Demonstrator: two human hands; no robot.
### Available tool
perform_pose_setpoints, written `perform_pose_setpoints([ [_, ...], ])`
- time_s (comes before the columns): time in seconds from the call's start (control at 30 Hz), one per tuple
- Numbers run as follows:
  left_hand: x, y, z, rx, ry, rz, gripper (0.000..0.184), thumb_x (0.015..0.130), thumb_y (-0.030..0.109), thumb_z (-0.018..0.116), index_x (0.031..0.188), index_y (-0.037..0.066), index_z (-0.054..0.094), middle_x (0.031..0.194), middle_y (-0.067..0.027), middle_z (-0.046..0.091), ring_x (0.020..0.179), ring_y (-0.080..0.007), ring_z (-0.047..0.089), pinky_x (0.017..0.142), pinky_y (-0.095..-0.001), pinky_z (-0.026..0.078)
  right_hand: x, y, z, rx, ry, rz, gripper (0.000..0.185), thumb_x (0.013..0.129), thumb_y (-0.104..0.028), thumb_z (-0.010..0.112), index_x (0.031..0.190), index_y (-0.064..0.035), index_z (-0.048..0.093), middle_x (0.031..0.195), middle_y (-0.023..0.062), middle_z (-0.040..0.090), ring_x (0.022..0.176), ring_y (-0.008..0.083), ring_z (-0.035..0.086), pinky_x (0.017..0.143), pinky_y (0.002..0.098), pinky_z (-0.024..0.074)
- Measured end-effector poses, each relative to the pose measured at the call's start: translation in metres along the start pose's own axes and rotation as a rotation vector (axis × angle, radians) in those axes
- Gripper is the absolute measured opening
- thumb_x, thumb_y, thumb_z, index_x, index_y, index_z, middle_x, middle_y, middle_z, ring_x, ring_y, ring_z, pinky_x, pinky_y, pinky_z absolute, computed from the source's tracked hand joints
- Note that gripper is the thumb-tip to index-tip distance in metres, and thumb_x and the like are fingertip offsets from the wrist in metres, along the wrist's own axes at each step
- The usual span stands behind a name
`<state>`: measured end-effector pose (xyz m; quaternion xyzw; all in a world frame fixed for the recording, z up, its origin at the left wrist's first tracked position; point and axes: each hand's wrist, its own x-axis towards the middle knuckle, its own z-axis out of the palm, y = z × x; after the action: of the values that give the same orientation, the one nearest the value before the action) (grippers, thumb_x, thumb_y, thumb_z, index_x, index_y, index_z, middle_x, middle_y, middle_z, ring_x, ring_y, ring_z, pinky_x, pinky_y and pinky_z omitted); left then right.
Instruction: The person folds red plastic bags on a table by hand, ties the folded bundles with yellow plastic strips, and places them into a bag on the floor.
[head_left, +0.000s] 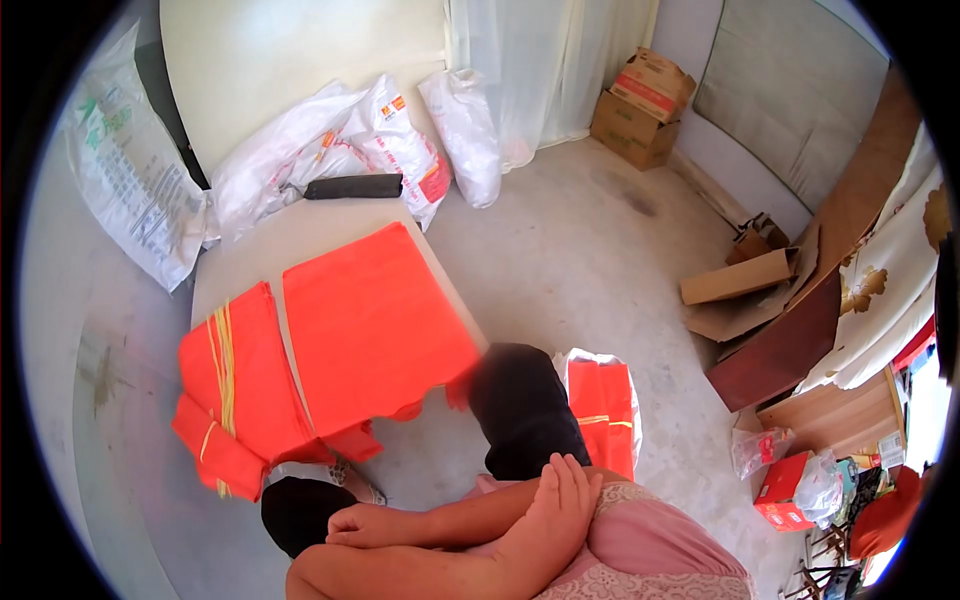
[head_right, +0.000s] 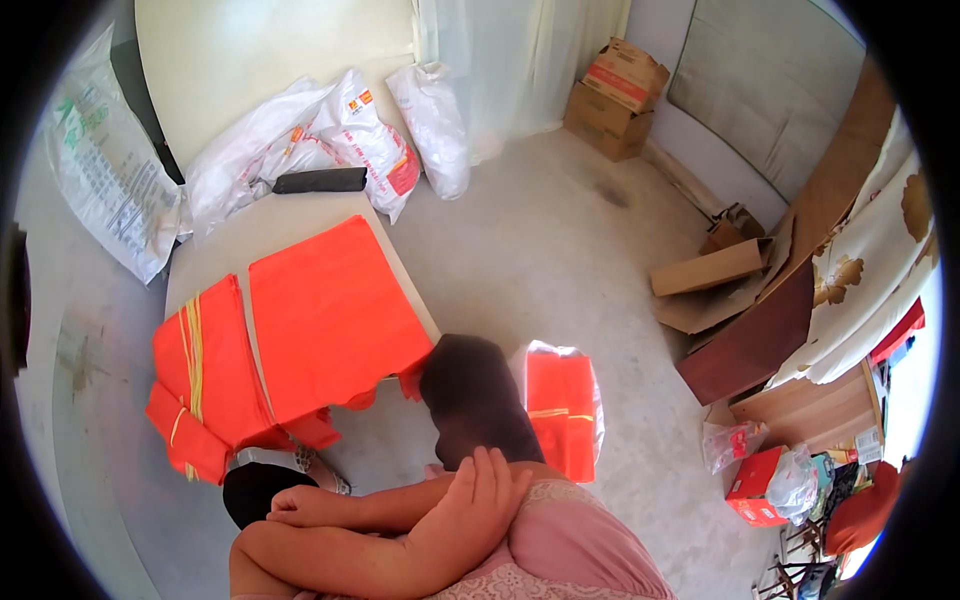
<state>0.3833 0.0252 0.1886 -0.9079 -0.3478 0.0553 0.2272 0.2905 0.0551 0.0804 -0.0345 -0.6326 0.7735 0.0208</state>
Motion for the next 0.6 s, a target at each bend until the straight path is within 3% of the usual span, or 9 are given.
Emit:
perform_pose_setpoints([
  [0.23,0.001,0.005,0.004,0.034,0.021,-0.039,0.049,0.103,0.028,0.049,0.146,0.006,0.055,0.132,-0.0184,0.066,0.122,-0.0335,0.063,0.109,-0.0410,0.047,0.009,0.024,0.010,0.112,0.028,-0.121,0.027,0.109,-0.030,0.055,0.105,-0.0051,0.065,0.095,0.0019,0.065,0.093,0.0101,0.059,0.084,0.0308,0.0500],
  [0.43,-0.001,0.004,0.000,-0.003,-0.021,-0.027,0.051,0.104,0.028,0.048,0.150,0.009,0.053,0.133,-0.0192,0.066,0.123,-0.0336,0.063,0.108,-0.0422,0.047,-0.005,0.000,-0.001,-0.139,-0.047,-0.017,0.027,0.109,-0.031,0.055,0.109,-0.0055,0.065,0.099,0.0053,0.068,0.096,0.0141,0.063,0.086,0.0323,0.0506],
  [0.53,-0.003,0.000,-0.002,-0.017,-0.024,-0.011,0.051,0.104,0.028,0.047,0.151,0.010,0.052,0.134,-0.0195,0.065,0.123,-0.0337,0.063,0.108,-0.0426,0.047,-0.002,-0.001,-0.006,-0.332,-0.073,-0.085,0.028,0.109,-0.031,0.055,0.106,-0.0054,0.065,0.096,0.0067,0.069,0.092,0.0159,0.063,0.083,0.0336,0.0512],
  [0.6,-0.004,-0.002,-0.004,-0.028,-0.029,-0.003,0.052,0.104,0.028,0.047,0.152,0.010,0.052,0.134,-0.0197,0.065,0.123,-0.0338,0.063,0.108,-0.0428,0.047,-0.001,0.006,-0.005,-0.287,-0.047,-0.114,0.028,0.108,-0.030,0.056,0.102,-0.0050,0.065,0.092,0.0066,0.069,0.088,0.0166,0.063,0.079,0.0348,0.0513],
])
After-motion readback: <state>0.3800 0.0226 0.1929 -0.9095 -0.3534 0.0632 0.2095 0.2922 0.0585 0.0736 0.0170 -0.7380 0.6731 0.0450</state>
